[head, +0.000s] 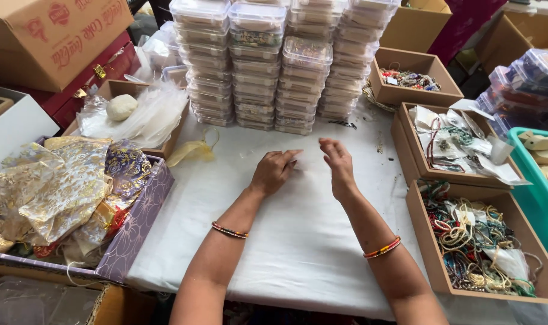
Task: The person folds a small piece of patterned fabric, places it into a clear plastic container, and stacks it with others. They then pick up a beaded necklace, coil it, place it into a small plastic bag, and wrap it in fabric before placing it into another container. Finally, they handle a tangled string of beads, separating and coiling it.
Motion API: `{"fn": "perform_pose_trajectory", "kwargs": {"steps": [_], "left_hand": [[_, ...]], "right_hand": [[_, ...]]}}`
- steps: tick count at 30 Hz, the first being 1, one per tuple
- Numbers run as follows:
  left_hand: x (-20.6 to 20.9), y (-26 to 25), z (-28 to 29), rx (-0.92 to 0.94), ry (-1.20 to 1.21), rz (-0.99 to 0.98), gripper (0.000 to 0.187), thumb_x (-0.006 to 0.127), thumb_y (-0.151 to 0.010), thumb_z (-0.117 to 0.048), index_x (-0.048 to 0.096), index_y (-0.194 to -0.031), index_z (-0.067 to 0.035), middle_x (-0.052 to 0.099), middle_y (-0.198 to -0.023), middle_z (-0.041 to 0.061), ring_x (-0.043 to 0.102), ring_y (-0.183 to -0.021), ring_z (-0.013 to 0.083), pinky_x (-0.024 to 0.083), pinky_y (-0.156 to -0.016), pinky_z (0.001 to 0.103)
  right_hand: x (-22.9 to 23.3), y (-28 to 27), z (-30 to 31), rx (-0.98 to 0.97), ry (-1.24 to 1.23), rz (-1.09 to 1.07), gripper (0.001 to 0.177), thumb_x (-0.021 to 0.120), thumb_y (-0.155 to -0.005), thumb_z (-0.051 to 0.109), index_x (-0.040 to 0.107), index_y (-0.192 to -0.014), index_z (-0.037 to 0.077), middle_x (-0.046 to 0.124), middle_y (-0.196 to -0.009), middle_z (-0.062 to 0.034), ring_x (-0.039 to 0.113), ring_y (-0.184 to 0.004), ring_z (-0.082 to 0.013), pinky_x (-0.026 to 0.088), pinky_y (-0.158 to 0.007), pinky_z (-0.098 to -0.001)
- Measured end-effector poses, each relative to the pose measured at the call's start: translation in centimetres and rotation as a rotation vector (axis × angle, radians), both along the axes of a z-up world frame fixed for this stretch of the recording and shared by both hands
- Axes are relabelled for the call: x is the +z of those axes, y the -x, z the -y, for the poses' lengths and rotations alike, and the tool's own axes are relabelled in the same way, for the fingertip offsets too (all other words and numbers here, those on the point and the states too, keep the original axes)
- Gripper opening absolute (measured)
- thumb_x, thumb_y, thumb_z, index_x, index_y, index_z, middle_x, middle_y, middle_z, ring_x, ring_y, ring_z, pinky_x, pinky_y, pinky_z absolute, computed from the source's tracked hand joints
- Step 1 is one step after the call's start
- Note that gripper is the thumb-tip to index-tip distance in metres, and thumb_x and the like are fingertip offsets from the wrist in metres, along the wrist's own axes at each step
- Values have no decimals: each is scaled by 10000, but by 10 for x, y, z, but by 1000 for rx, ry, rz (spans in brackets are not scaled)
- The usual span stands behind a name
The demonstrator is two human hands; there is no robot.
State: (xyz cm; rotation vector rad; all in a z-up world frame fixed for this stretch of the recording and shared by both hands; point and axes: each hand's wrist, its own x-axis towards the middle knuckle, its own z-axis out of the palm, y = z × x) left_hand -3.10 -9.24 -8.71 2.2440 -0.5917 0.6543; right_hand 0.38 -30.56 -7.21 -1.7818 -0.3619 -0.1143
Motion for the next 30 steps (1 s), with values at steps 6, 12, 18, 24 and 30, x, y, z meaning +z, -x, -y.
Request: {"fn": "perform_pose_trajectory", "kwargs": {"steps": [6,12,18,24,30], "left_hand": [[-6,-7,3,0,1,77,280,564,-1043,-250,680,-1285,-171,765,-969,88,700,-968,308,480,-1039,444],[6,6,0,20,91,271,441,493,-1091,-434,590,-1407,-141,713,-1206,83,658,-1113,268,424,-1124,470],[-5,-13,-1,116,268,196,873,604,-946,-658,364,-1582,-110,535,-1435,115,493,-1360,290,351,-1198,477],[-28,-37,-4,-285,871,-447,1249,797,-663,-725,198,-1582,-129,432,-1489,115,388,-1430,288,356,-1141,454],[-9,-19,-10,-770,1018,-698,1101,840,-749,-659,385,-1537,-38,610,-1432,175,606,-1345,261,457,-1167,442]], "right_hand": [[21,20,-9,-20,407,335,384,865,-798,389,686,-1012,125,663,-1249,-98,544,-1296,-271,317,-1151,-544],[56,30,-4,-49,490,463,159,876,-801,145,749,-885,101,779,-895,-26,733,-861,-190,444,-972,-431],[125,16,21,-34,391,609,136,847,-853,110,743,-931,70,770,-920,-64,746,-849,-178,575,-721,-313],[193,40,4,-122,580,696,145,835,-910,143,741,-984,61,772,-980,-84,742,-858,-200,572,-724,-351],[183,36,2,-242,488,497,144,801,-942,175,727,-989,62,777,-923,-82,750,-825,-173,582,-722,-328]]}}
